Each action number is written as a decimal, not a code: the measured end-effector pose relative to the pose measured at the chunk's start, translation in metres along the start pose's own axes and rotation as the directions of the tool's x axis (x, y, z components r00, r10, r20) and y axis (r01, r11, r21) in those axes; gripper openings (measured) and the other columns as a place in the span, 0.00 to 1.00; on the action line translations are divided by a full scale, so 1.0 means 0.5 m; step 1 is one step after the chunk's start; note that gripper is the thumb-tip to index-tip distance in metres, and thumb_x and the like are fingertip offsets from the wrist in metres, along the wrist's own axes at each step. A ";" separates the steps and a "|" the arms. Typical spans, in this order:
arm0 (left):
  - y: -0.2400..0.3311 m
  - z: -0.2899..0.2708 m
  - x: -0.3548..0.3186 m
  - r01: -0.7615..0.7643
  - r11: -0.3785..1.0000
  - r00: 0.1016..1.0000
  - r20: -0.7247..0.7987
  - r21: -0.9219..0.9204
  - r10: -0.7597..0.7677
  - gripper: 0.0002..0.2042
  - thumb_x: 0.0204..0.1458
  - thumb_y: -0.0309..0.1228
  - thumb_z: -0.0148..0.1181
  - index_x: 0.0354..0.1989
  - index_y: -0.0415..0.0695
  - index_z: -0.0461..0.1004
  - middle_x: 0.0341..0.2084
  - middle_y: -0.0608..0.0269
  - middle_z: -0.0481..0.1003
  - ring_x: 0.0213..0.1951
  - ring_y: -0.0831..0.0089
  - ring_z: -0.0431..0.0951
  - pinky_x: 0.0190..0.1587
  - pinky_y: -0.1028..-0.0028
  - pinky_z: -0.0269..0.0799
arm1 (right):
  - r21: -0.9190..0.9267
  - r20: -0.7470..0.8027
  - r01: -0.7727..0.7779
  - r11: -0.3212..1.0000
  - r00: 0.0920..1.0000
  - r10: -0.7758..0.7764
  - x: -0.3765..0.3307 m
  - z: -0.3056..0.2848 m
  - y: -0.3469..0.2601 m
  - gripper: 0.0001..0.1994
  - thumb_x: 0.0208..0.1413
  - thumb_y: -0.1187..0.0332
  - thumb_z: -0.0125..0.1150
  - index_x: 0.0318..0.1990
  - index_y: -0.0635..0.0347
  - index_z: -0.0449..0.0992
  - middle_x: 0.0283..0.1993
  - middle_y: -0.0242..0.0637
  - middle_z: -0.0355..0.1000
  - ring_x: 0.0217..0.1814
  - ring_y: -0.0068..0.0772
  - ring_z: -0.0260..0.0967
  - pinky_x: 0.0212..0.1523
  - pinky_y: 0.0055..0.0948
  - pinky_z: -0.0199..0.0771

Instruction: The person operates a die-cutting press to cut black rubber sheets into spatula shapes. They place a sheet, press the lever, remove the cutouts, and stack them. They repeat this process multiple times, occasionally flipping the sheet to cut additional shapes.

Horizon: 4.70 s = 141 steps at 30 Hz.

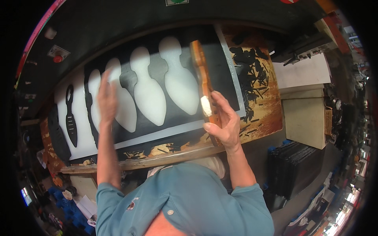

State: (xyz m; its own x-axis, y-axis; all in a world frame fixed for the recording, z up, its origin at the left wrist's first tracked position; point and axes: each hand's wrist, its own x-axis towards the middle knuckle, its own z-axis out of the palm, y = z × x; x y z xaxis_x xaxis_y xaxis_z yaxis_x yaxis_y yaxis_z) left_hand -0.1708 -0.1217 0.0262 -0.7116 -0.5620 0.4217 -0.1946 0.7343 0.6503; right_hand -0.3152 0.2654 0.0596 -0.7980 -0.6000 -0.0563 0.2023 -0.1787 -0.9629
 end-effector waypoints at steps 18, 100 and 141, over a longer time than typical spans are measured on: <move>0.464 0.349 -0.228 -0.216 0.756 0.553 0.561 -0.618 0.616 0.24 0.58 0.35 0.71 0.59 0.34 0.78 0.63 0.41 0.76 0.71 0.44 0.71 0.76 0.46 0.63 | -0.188 -0.220 0.169 0.967 0.953 -0.209 -0.030 -0.172 -0.076 0.52 0.44 0.63 0.80 0.75 0.82 0.60 0.79 0.57 0.60 0.80 0.48 0.62 0.81 0.45 0.58; 0.271 0.065 -0.424 -0.099 0.994 0.995 -0.005 0.044 0.099 0.12 0.63 0.34 0.69 0.31 0.38 0.82 0.29 0.49 0.82 0.30 0.49 0.83 0.34 0.59 0.78 | -0.748 0.358 0.609 0.265 0.707 -0.610 -0.135 0.018 0.134 0.03 0.60 0.73 0.67 0.37 0.62 0.84 0.30 0.41 0.79 0.32 0.46 0.80 0.35 0.40 0.79; 0.309 0.159 -0.207 -0.208 0.947 0.929 0.255 -0.243 0.270 0.12 0.59 0.28 0.70 0.48 0.36 0.81 0.49 0.47 0.81 0.55 0.47 0.80 0.59 0.55 0.77 | -0.947 0.205 0.244 0.207 0.959 -0.196 0.216 -0.018 0.055 0.52 0.44 0.50 0.78 0.75 0.69 0.65 0.77 0.70 0.56 0.77 0.71 0.57 0.77 0.54 0.61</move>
State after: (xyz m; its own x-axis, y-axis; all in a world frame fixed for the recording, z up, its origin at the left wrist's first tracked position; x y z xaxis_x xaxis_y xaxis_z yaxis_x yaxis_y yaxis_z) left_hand -0.1809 0.0805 0.0326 -0.8852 -0.2269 0.4060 0.1281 0.7202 0.6818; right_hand -0.4009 0.2028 0.0245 -0.6888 -0.7001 0.1884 -0.6909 0.5551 -0.4632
